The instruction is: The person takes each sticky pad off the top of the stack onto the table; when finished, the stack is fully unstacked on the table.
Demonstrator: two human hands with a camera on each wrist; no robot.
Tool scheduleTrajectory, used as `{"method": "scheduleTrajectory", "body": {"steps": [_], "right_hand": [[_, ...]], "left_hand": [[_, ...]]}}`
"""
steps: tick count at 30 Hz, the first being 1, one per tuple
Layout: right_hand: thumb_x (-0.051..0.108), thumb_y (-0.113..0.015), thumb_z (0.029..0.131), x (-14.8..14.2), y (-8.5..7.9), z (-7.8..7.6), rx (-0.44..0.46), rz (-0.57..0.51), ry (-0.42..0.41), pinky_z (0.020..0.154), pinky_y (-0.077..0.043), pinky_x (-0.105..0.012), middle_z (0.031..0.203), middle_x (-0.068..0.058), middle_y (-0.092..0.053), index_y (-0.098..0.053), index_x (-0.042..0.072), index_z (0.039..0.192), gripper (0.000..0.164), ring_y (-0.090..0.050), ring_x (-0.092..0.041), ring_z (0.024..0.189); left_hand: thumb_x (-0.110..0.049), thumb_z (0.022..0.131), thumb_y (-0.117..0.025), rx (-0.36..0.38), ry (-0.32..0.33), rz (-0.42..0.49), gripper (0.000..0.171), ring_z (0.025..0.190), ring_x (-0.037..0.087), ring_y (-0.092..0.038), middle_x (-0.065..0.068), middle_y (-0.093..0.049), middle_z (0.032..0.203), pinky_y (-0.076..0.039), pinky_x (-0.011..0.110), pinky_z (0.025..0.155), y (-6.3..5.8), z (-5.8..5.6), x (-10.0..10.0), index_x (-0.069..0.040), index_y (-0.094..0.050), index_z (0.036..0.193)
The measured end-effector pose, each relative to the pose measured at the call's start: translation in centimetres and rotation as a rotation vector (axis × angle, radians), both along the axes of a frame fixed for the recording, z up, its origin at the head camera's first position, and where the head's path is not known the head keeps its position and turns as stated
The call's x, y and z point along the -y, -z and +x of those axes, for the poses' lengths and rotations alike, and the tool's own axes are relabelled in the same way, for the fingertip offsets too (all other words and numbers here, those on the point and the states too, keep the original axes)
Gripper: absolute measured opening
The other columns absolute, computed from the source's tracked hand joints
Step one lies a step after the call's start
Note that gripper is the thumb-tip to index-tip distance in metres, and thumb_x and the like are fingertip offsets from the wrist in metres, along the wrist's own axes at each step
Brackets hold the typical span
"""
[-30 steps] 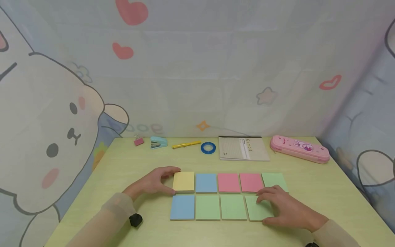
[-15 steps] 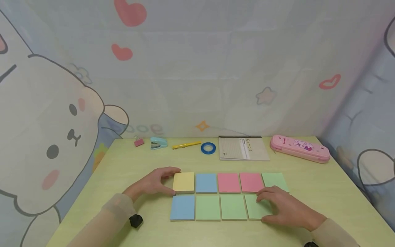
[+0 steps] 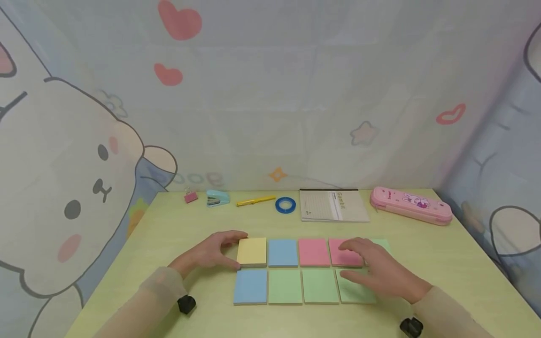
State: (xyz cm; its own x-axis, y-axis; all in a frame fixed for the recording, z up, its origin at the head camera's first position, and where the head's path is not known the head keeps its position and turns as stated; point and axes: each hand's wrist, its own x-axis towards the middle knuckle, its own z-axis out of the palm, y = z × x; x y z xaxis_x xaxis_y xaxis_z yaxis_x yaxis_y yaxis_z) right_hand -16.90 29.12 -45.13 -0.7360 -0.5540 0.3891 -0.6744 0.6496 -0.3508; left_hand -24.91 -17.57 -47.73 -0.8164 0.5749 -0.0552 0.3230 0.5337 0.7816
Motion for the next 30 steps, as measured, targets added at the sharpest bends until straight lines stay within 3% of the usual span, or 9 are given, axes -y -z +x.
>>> {"method": "scheduleTrajectory", "body": {"steps": [4,8,15,18,23,30], "right_hand": [[0.025,-0.084,0.091,3.3,-0.7,-1.9,0.044,-0.03,-0.002,0.093,-0.059,-0.047,0.133,-0.003,-0.069,-0.065,0.006,0.134,0.05,-0.066,-0.026,0.12],[0.026,-0.08,0.095,7.0,-1.1,-3.8,0.12,-0.036,-0.055,0.104,-0.053,-0.054,0.138,-0.007,-0.066,-0.062,0.003,0.138,0.052,-0.062,-0.032,0.13],[0.033,-0.079,0.095,13.2,-0.4,-6.1,0.257,-0.025,-0.151,0.112,-0.047,-0.054,0.14,-0.009,-0.064,-0.06,0.002,0.14,0.058,-0.058,-0.032,0.132],[0.033,-0.08,0.094,15.3,0.0,-6.7,0.263,0.025,-0.17,0.113,-0.046,-0.051,0.14,-0.01,-0.063,-0.059,0.002,0.14,0.059,-0.057,-0.031,0.133],[0.031,-0.082,0.092,18.2,-0.6,-6.8,0.283,0.078,-0.194,0.115,-0.044,-0.051,0.142,-0.014,-0.061,-0.056,-0.001,0.142,0.065,-0.055,-0.032,0.135],[0.028,-0.084,0.091,20.4,-0.5,-7.1,0.315,0.161,-0.202,0.114,-0.046,-0.049,0.143,-0.017,-0.061,-0.053,-0.005,0.145,0.071,-0.056,-0.031,0.132]], "left_hand": [[-0.028,0.08,-0.094,0.016,-0.015,0.002,0.083,0.144,0.031,-0.05,0.003,-0.055,0.155,-0.035,0.052,0.123,0.3,0.2,0.2,-0.012,-0.055,0.152],[-0.027,0.081,-0.094,0.022,-0.011,0.024,0.084,0.147,0.032,-0.047,0.004,-0.054,0.157,-0.034,0.054,0.124,0.4,0.2,0.3,-0.012,-0.054,0.153],[-0.027,0.08,-0.094,0.019,-0.003,0.024,0.086,0.148,0.03,-0.046,0.002,-0.052,0.158,-0.033,0.053,0.124,0.5,0.2,0.3,-0.015,-0.053,0.154],[-0.028,0.079,-0.094,0.016,-0.007,0.02,0.086,0.147,0.03,-0.046,0.001,-0.053,0.157,-0.033,0.054,0.124,0.5,0.0,0.2,-0.015,-0.053,0.154],[-0.029,0.08,-0.094,0.016,0.003,0.021,0.087,0.148,0.028,-0.046,0.0,-0.053,0.158,-0.032,0.053,0.125,0.4,-0.2,0.3,-0.016,-0.051,0.155],[-0.027,0.081,-0.093,0.013,0.022,0.036,0.088,0.149,0.028,-0.045,0.002,-0.053,0.158,-0.031,0.053,0.125,0.5,-0.1,0.4,-0.014,-0.049,0.156]]}}
